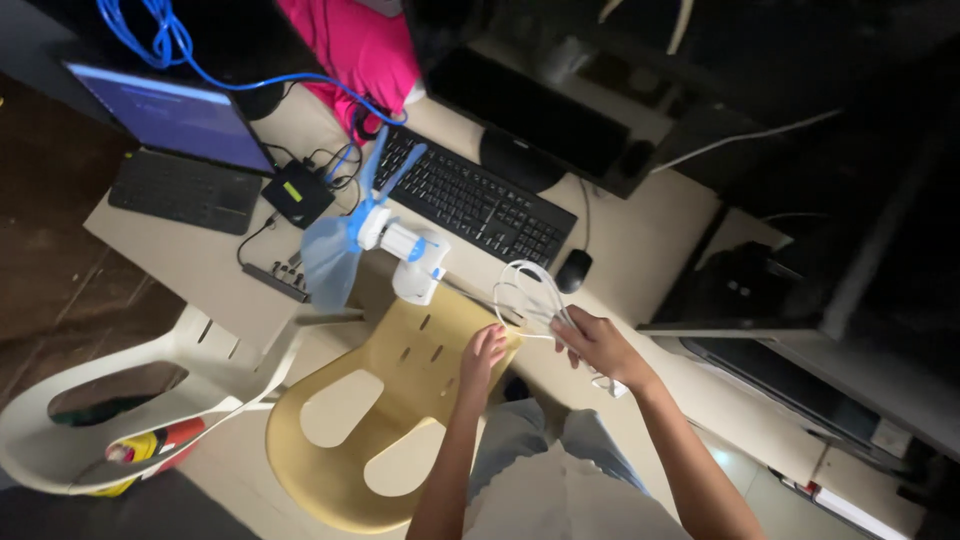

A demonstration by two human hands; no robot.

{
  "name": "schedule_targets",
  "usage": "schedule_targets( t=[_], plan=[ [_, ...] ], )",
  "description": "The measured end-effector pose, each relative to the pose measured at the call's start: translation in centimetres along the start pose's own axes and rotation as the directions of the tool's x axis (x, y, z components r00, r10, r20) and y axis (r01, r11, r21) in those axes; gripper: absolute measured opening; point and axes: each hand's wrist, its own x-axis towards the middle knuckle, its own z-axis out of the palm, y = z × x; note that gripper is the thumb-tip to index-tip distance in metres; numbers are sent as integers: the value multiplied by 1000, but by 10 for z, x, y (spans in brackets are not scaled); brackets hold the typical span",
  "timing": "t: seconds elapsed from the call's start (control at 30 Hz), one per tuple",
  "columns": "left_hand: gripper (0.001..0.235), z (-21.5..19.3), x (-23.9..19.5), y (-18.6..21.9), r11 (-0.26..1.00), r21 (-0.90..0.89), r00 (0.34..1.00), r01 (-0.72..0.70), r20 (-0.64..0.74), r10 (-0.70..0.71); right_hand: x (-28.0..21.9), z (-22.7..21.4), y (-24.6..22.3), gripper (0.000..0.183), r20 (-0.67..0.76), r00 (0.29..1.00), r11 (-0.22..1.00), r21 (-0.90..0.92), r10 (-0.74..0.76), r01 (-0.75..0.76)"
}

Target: The person cleans a small blue and white desk fan using a fluffy duster, wiping the blades and body. They then plug the fan into a power strip and move two bottles of cleaning solution to a different location on the desk.

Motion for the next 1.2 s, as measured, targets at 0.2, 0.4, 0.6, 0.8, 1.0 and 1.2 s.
schedule_targets(
  t=[0.2,0.4,0.6,0.8,1.0,1.2],
  plan=[
    [44,72,-19,46,945,-318,984,79,174,-23,-40,-8,24,32,74,994,994,77,-85,80],
    [30,103,-34,4,965,-251,965,-78,222,136,-23,13,100,36,235,967,761,644,-96,-81],
    [27,138,-93,15,971,-180,985,-157,-94,142,-28,23,135,41,302,951,566,796,-65,-214],
    [35,135,-108,-19,966,-135,975,-221,-51,217,-69,22,109,37,267,961,754,644,-65,-127],
    [44,148,-144,-5,957,-227,981,-180,27,191,-66,24,169,30,153,985,768,639,-77,-39],
    [36,138,-152,-36,983,30,977,-180,124,175,-76,12,197,29,68,998,727,686,-10,-39]
  ],
)
